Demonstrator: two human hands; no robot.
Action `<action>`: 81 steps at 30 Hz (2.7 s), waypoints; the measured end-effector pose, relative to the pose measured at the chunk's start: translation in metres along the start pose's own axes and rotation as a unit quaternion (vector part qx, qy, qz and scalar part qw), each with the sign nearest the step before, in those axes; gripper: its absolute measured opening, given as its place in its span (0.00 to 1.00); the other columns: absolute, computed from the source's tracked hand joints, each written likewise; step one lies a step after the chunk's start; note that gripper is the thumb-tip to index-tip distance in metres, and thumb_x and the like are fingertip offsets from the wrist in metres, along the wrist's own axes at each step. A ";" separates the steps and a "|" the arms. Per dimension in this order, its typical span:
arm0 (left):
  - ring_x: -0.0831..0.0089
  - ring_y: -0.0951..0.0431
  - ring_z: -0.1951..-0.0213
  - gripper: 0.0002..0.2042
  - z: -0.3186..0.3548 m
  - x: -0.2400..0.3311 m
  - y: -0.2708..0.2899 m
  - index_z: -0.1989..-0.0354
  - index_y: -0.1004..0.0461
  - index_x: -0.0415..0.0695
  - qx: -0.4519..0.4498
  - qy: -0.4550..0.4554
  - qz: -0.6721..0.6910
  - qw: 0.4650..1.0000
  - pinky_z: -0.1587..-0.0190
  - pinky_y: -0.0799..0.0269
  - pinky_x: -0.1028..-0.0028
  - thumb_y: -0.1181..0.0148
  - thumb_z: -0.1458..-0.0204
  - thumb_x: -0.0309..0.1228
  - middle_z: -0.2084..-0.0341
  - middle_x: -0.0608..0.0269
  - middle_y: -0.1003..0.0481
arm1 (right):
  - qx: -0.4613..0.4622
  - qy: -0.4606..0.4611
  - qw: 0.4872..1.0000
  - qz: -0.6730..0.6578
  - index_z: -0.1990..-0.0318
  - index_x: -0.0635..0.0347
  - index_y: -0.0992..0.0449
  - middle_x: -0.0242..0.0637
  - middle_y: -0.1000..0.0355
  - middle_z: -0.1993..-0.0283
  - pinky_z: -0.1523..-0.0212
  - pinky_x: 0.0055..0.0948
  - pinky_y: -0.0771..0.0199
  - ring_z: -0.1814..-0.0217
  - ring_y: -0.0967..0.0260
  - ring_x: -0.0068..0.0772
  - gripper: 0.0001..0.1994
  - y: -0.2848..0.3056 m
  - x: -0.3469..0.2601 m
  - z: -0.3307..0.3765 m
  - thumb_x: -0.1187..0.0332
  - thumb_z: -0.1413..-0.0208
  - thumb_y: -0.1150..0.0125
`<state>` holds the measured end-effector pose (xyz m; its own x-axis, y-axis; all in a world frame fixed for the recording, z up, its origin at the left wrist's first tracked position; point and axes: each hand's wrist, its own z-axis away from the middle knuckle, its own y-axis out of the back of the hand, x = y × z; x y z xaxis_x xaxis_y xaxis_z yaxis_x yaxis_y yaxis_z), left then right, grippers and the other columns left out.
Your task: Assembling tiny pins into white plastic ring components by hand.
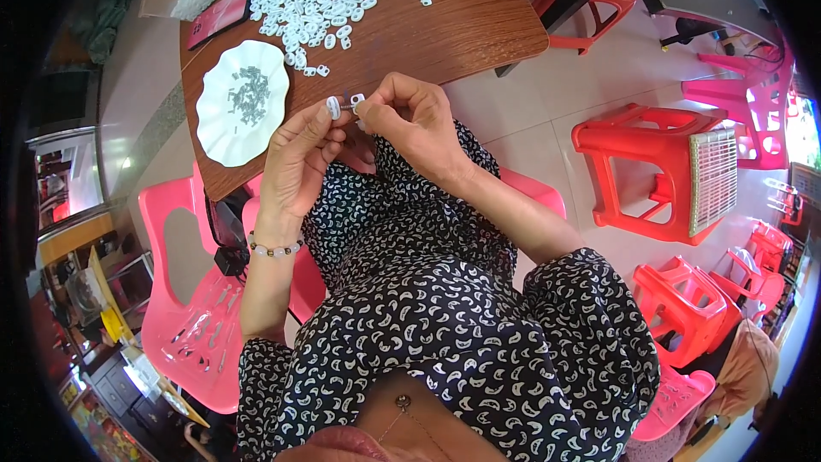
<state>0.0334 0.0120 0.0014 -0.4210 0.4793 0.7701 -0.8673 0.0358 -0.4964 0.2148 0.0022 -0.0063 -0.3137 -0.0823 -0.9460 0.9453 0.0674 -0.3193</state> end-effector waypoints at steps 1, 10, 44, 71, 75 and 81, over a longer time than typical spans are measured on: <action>0.84 0.24 0.72 0.12 0.000 -0.001 0.001 0.54 0.24 0.38 -0.001 0.000 -0.001 1.000 0.69 0.26 0.86 0.40 0.44 0.30 0.66 0.60 0.20 | -0.001 -0.001 1.000 0.014 0.74 0.62 0.29 0.27 0.29 0.74 0.69 0.16 0.34 0.72 0.35 0.11 0.08 0.000 0.001 0.001 0.71 0.44 0.41; 0.84 0.25 0.72 0.12 0.000 -0.003 0.007 0.55 0.23 0.37 -0.003 -0.015 -0.015 1.000 0.69 0.28 0.86 0.39 0.45 0.30 0.67 0.62 0.20 | -0.005 -0.010 0.999 0.042 0.74 0.62 0.29 0.26 0.29 0.75 0.70 0.16 0.34 0.72 0.36 0.11 0.09 0.000 0.004 0.000 0.70 0.45 0.40; 0.84 0.26 0.77 0.12 0.002 -0.002 0.002 0.57 0.22 0.38 0.023 -0.049 -0.088 0.995 0.76 0.30 0.84 0.37 0.46 0.32 0.74 0.65 0.22 | 0.001 0.000 0.996 0.093 0.75 0.64 0.29 0.27 0.28 0.75 0.70 0.17 0.33 0.72 0.35 0.11 0.09 0.000 0.004 -0.002 0.70 0.45 0.40; 0.82 0.25 0.74 0.13 0.010 0.014 0.011 0.57 0.22 0.37 -0.073 -0.016 -0.083 0.994 0.71 0.28 0.82 0.39 0.45 0.33 0.73 0.64 0.22 | -0.114 0.041 0.988 0.093 0.55 0.63 0.29 0.27 0.27 0.68 0.65 0.17 0.32 0.68 0.33 0.13 0.13 -0.004 -0.012 -0.002 0.69 0.45 0.35; 0.81 0.25 0.73 0.13 0.010 0.013 0.014 0.59 0.22 0.37 -0.091 0.000 -0.070 0.993 0.70 0.28 0.83 0.39 0.44 0.35 0.73 0.64 0.22 | -0.118 0.036 0.988 0.091 0.54 0.63 0.28 0.27 0.27 0.69 0.64 0.17 0.32 0.68 0.32 0.13 0.14 -0.004 -0.009 -0.003 0.68 0.45 0.35; 0.81 0.24 0.73 0.13 0.012 0.013 0.014 0.59 0.22 0.36 -0.088 0.005 -0.075 0.993 0.70 0.28 0.83 0.40 0.43 0.36 0.72 0.63 0.22 | -0.126 0.044 0.983 0.127 0.56 0.63 0.26 0.28 0.25 0.69 0.65 0.18 0.32 0.67 0.31 0.14 0.13 -0.002 -0.006 -0.005 0.67 0.46 0.35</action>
<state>0.0123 0.0087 0.0091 -0.2862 0.4660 0.8372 -0.8598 0.2608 -0.4390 0.2138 0.0073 -0.0002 -0.0880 0.0540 -0.9947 0.9451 0.3201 -0.0662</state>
